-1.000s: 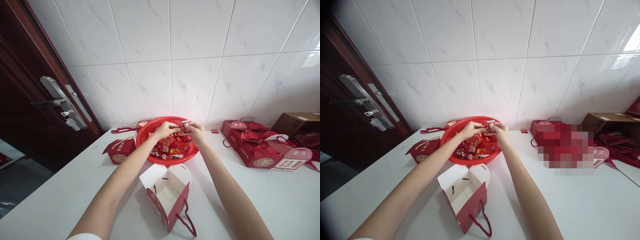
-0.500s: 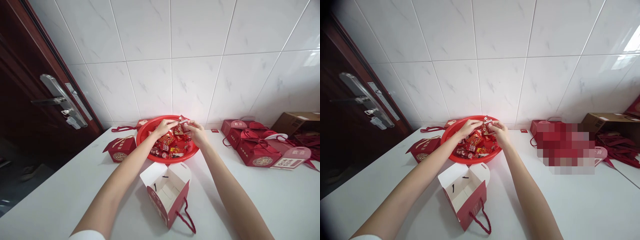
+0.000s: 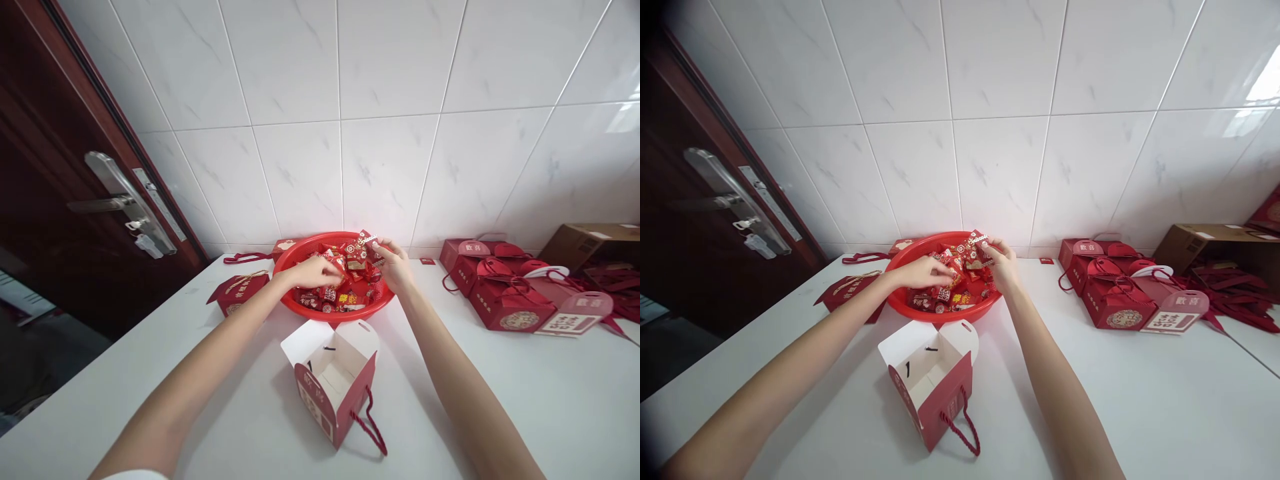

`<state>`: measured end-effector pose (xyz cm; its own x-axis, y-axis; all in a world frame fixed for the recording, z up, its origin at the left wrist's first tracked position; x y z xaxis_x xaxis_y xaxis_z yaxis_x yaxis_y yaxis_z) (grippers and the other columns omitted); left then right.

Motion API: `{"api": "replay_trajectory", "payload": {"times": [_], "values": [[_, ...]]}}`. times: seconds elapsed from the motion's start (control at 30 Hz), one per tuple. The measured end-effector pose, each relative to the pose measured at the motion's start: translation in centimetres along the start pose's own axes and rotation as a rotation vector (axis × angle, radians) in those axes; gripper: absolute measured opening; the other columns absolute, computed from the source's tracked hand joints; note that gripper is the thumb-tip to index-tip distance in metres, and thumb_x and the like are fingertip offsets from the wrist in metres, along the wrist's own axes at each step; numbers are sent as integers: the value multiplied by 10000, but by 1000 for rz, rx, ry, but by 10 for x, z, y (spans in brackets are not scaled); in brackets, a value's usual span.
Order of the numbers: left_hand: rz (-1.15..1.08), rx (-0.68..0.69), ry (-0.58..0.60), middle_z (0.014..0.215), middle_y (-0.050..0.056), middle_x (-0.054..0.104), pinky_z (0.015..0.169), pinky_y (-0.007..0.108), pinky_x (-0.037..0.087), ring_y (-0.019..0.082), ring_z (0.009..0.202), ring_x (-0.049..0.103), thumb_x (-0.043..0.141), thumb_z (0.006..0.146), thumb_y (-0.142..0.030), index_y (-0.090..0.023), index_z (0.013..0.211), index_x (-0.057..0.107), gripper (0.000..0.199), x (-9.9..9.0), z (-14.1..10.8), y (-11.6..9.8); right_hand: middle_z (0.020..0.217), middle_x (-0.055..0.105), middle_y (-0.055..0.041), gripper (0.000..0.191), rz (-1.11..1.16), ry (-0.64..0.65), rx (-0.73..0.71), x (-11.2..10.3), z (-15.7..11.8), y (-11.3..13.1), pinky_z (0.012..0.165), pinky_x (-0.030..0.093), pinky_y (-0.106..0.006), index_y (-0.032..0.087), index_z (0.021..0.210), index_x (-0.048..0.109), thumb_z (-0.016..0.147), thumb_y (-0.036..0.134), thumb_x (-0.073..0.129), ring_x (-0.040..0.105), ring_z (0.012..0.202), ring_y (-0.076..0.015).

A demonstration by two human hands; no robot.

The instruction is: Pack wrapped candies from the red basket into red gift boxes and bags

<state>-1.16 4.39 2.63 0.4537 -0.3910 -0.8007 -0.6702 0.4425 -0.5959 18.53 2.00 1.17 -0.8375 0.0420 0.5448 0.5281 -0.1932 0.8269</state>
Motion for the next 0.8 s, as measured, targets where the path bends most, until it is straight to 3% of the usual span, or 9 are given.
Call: {"api": "replay_trajectory", "payload": {"times": [0.13, 0.3, 0.37, 0.43, 0.53, 0.63, 0.8], "values": [[245, -138, 182, 639, 12, 693, 635, 270, 426, 221, 666, 628, 819, 564, -395, -250, 761, 798, 245, 4, -21, 17, 759, 713, 24, 380, 8, -12, 2, 0, 1, -1, 638, 549, -307, 239, 770, 641, 500, 346, 886, 657, 746, -181], [388, -217, 243, 1072, 95, 753, 744, 298, 473, 300, 921, 668, 818, 527, -351, -277, 1207, 723, 691, 7, -23, 19, 757, 709, 28, 367, 10, -17, 0, 2, -1, 0, 667, 557, -320, 241, 770, 639, 498, 342, 863, 651, 750, -180], [402, -220, 262, 1150, 112, 736, 773, 311, 481, 315, 973, 664, 813, 529, -327, -279, 1273, 683, 758, 10, -20, 16, 777, 719, 25, 376, 9, -12, -3, 3, -3, 2, 675, 559, -325, 243, 783, 642, 503, 352, 867, 658, 776, -189], [396, -212, 277, 1151, 113, 733, 764, 318, 485, 317, 965, 665, 805, 535, -305, -269, 1199, 717, 670, 13, -18, 14, 799, 728, 18, 382, 9, -6, -7, 4, -5, 4, 687, 561, -330, 243, 794, 648, 507, 357, 873, 666, 809, -200], [354, -184, 288, 1004, 80, 753, 710, 300, 480, 280, 861, 669, 788, 544, -250, -237, 936, 769, 393, 16, -18, 12, 799, 730, 14, 377, 16, 2, -10, 5, -7, 5, 690, 565, -331, 241, 786, 656, 502, 351, 878, 670, 823, -204], [279, -146, 248, 819, 28, 728, 653, 267, 465, 226, 755, 656, 768, 562, -198, -206, 831, 743, 270, 17, -19, 12, 794, 732, 14, 365, 23, 4, -14, 5, -8, 6, 679, 563, -326, 241, 785, 667, 507, 349, 878, 672, 813, -201], [189, -88, -13, 927, 8, 714, 737, 265, 484, 216, 862, 662, 774, 636, -254, -201, 1149, 690, 522, 6, -21, 11, 772, 742, 8, 339, 15, 2, -12, 4, -7, 6, 697, 550, -331, 240, 774, 689, 497, 329, 863, 683, 810, -211]]}}
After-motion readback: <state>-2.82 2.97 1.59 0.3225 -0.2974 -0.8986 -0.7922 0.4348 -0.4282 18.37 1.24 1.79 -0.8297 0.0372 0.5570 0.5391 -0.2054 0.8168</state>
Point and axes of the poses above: each hand's wrist, its own z-axis towards the middle knuckle, its own x-axis out of the palm, y = z × x, the point moved 4 cm from there along z, towards the middle knuckle
